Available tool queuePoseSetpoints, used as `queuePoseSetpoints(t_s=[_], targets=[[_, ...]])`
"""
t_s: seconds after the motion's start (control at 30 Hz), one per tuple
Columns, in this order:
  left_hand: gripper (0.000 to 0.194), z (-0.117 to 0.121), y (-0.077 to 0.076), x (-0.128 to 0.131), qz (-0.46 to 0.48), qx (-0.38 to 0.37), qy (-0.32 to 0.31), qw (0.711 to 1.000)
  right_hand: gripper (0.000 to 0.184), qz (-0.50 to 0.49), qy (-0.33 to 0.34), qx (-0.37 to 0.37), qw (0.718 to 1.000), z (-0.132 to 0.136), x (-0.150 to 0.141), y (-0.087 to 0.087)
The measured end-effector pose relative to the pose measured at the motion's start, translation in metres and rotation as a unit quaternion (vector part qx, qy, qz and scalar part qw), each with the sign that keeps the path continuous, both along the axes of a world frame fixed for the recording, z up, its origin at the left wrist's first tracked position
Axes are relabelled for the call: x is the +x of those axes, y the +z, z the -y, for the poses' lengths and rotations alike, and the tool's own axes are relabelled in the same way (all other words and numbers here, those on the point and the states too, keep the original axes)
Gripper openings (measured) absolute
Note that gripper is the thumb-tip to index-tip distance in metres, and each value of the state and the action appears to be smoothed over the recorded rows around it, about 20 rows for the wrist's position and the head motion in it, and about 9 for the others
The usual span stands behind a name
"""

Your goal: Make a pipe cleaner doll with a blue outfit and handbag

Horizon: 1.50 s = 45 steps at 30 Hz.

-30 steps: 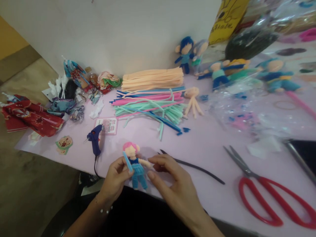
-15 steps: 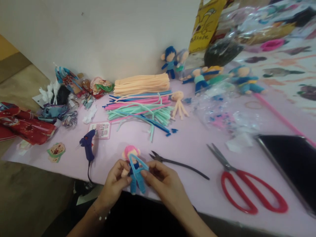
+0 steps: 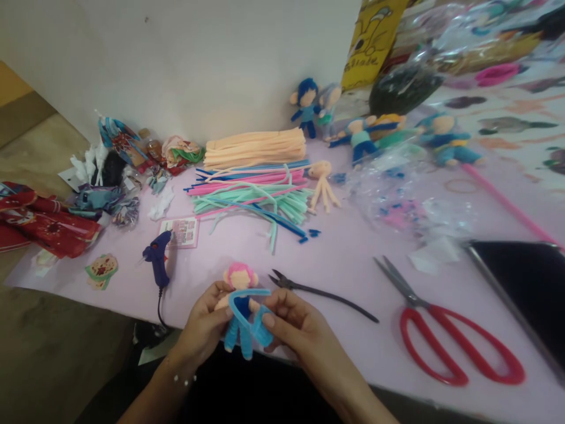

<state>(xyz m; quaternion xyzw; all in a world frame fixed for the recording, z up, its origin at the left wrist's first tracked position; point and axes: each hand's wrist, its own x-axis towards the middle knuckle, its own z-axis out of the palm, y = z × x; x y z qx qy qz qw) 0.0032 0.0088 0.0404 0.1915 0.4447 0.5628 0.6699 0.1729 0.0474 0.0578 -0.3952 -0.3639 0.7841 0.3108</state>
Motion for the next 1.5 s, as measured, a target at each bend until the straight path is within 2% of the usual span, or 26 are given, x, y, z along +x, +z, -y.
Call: queuePoseSetpoints(t_s=[0.2, 0.37, 0.5, 0.67, 0.77, 0.9, 1.0, 1.23, 1.3, 1.37, 1.4, 1.5], targets=[[0.041, -0.002, 0.008, 0.005, 0.026, -0.052, 0.014, 0.998, 0.039, 0.042, 0.014, 0.035, 0.998, 0.003, 0.003, 0.006], [0.037, -0.001, 0.008, 0.007, 0.025, -0.032, 0.009, 0.999, 0.047, 0.079, 0.039, 0.035, 0.996, 0.002, 0.001, 0.001], [0.044, 0.002, 0.003, 0.002, 0.045, 0.003, -0.014, 0.999, 0.053, 0.097, 0.02, 0.035, 0.994, 0.003, -0.001, 0.0], [0.052, 0.003, -0.001, -0.002, 0.043, 0.041, -0.053, 0.997, 0.058, 0.094, 0.062, 0.035, 0.993, 0.0, -0.002, -0.005], [0.052, 0.003, 0.0, 0.0, 0.02, 0.04, -0.053, 0.998, 0.057, 0.101, 0.044, 0.033, 0.993, -0.002, -0.002, -0.005], [0.05, 0.003, 0.001, 0.004, 0.001, 0.033, -0.028, 0.999, 0.055, 0.121, 0.042, 0.045, 0.991, 0.0, -0.002, 0.001], [0.044, 0.003, 0.001, 0.006, -0.018, 0.013, 0.014, 1.0, 0.046, 0.151, 0.017, 0.069, 0.986, 0.003, -0.002, 0.005], [0.037, 0.003, -0.002, 0.008, -0.059, -0.014, 0.069, 0.996, 0.025, 0.189, 0.031, 0.173, 0.966, 0.005, -0.003, 0.0], [0.037, 0.003, -0.003, 0.009, -0.06, -0.014, 0.077, 0.995, 0.022, 0.222, 0.03, 0.212, 0.951, 0.006, -0.002, -0.001], [0.038, 0.002, -0.002, 0.009, -0.057, -0.015, 0.09, 0.994, 0.018, 0.288, 0.007, 0.287, 0.913, 0.008, -0.001, -0.002], [0.038, 0.002, -0.002, 0.009, -0.055, -0.017, 0.097, 0.994, 0.016, 0.32, -0.013, 0.343, 0.883, 0.009, -0.001, -0.002], [0.04, 0.001, 0.0, 0.01, -0.052, -0.023, 0.114, 0.992, 0.012, 0.361, -0.082, 0.529, 0.763, 0.012, -0.001, -0.001]])
